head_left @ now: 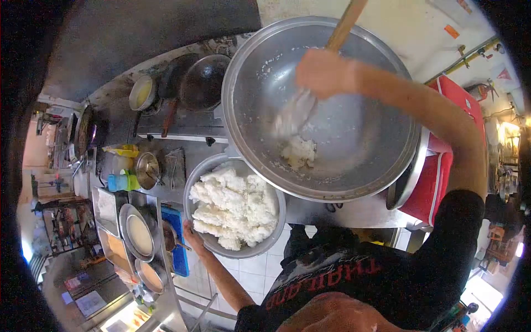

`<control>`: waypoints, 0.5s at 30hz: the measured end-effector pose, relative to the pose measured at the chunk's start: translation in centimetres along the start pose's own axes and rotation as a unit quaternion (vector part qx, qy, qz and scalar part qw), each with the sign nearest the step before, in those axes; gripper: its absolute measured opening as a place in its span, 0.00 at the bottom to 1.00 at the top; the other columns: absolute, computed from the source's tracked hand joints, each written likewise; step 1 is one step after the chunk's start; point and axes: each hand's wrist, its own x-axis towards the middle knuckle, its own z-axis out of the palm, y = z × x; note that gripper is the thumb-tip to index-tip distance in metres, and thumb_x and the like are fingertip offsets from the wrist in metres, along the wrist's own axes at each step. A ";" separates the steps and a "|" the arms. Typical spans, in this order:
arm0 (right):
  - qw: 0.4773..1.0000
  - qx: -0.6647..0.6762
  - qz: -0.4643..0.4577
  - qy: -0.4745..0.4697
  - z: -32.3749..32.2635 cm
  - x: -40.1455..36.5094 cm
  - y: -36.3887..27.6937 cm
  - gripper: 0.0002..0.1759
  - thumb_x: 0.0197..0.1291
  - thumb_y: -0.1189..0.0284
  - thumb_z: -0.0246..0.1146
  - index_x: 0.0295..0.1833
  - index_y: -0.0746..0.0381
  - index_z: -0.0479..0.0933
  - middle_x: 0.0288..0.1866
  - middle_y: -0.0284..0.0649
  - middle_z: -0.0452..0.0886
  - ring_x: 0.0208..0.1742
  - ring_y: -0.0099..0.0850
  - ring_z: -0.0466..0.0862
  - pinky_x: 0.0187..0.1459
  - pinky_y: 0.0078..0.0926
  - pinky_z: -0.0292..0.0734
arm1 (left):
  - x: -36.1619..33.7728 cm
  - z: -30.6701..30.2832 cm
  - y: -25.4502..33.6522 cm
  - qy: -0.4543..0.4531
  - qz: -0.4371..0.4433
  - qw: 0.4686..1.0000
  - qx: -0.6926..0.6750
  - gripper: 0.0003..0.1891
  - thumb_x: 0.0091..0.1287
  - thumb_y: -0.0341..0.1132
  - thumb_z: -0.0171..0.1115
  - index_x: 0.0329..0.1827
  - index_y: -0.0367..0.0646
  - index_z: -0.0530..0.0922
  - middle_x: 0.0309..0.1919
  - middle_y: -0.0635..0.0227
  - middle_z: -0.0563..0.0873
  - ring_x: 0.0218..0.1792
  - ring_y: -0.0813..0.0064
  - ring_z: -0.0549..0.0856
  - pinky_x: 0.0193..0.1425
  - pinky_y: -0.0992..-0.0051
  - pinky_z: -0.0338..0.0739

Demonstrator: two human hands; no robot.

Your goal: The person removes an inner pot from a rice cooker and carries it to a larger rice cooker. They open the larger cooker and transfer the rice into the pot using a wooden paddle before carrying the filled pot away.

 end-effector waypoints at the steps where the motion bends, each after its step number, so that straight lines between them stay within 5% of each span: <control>1: 1.000 0.008 0.027 0.001 0.4 -0.3 1.6 0.09 0.36 0.66 0.68 0.25 0.57 0.83 0.28 0.42 0.85 0.31 0.44 0.86 0.33 0.41 0.82 | 0.0 0.0 -0.8 0.016 0.043 0.998 0.037 0.19 0.72 0.37 0.47 0.54 0.29 0.76 0.50 0.55 0.82 0.49 0.65 0.81 0.56 0.70 0.74; 5: 0.998 0.024 0.053 -0.021 1.6 -2.1 2.5 0.10 0.37 0.65 0.68 0.27 0.59 0.82 0.27 0.44 0.84 0.33 0.44 0.86 0.36 0.41 0.82 | 0.0 0.0 -0.3 0.019 0.073 0.992 0.104 0.17 0.71 0.33 0.48 0.54 0.28 0.76 0.48 0.54 0.83 0.47 0.63 0.81 0.55 0.69 0.74; 7: 0.996 0.075 -0.030 0.024 1.6 -4.1 -1.3 0.10 0.39 0.66 0.67 0.22 0.62 0.80 0.24 0.47 0.82 0.32 0.45 0.85 0.36 0.41 0.81 | -0.4 0.6 -0.6 0.038 0.006 0.999 -0.032 0.17 0.71 0.34 0.48 0.52 0.28 0.76 0.47 0.55 0.83 0.47 0.62 0.81 0.54 0.68 0.74; 10: 0.989 0.104 -0.003 0.107 3.2 -5.9 1.0 0.11 0.40 0.65 0.67 0.24 0.63 0.80 0.28 0.48 0.83 0.36 0.44 0.85 0.39 0.41 0.81 | 0.1 1.6 -0.3 0.087 -0.025 0.981 -0.173 0.15 0.70 0.35 0.47 0.44 0.30 0.77 0.39 0.61 0.82 0.43 0.67 0.78 0.51 0.69 0.72; 11: 0.995 0.060 0.075 0.019 2.6 -6.3 2.5 0.12 0.42 0.65 0.67 0.27 0.63 0.80 0.30 0.49 0.83 0.38 0.44 0.85 0.41 0.42 0.80 | -0.3 1.9 0.8 0.107 -0.030 0.968 -0.225 0.14 0.70 0.35 0.47 0.40 0.31 0.77 0.35 0.63 0.81 0.41 0.69 0.77 0.50 0.69 0.72; 14: 0.942 -0.032 0.267 -0.201 0.1 -7.1 6.6 0.15 0.46 0.63 0.66 0.34 0.65 0.81 0.35 0.50 0.83 0.44 0.44 0.84 0.47 0.43 0.79 | -0.5 0.5 0.1 0.039 0.100 0.994 0.010 0.17 0.70 0.37 0.47 0.42 0.30 0.78 0.37 0.62 0.81 0.43 0.68 0.77 0.53 0.69 0.71; 15: 0.949 -0.032 0.256 -0.179 1.1 -8.1 6.7 0.15 0.46 0.63 0.66 0.33 0.65 0.82 0.34 0.50 0.83 0.43 0.45 0.84 0.46 0.43 0.79 | -0.3 0.6 0.4 0.037 0.071 0.996 0.042 0.19 0.70 0.39 0.46 0.41 0.30 0.78 0.37 0.61 0.81 0.43 0.67 0.77 0.53 0.70 0.70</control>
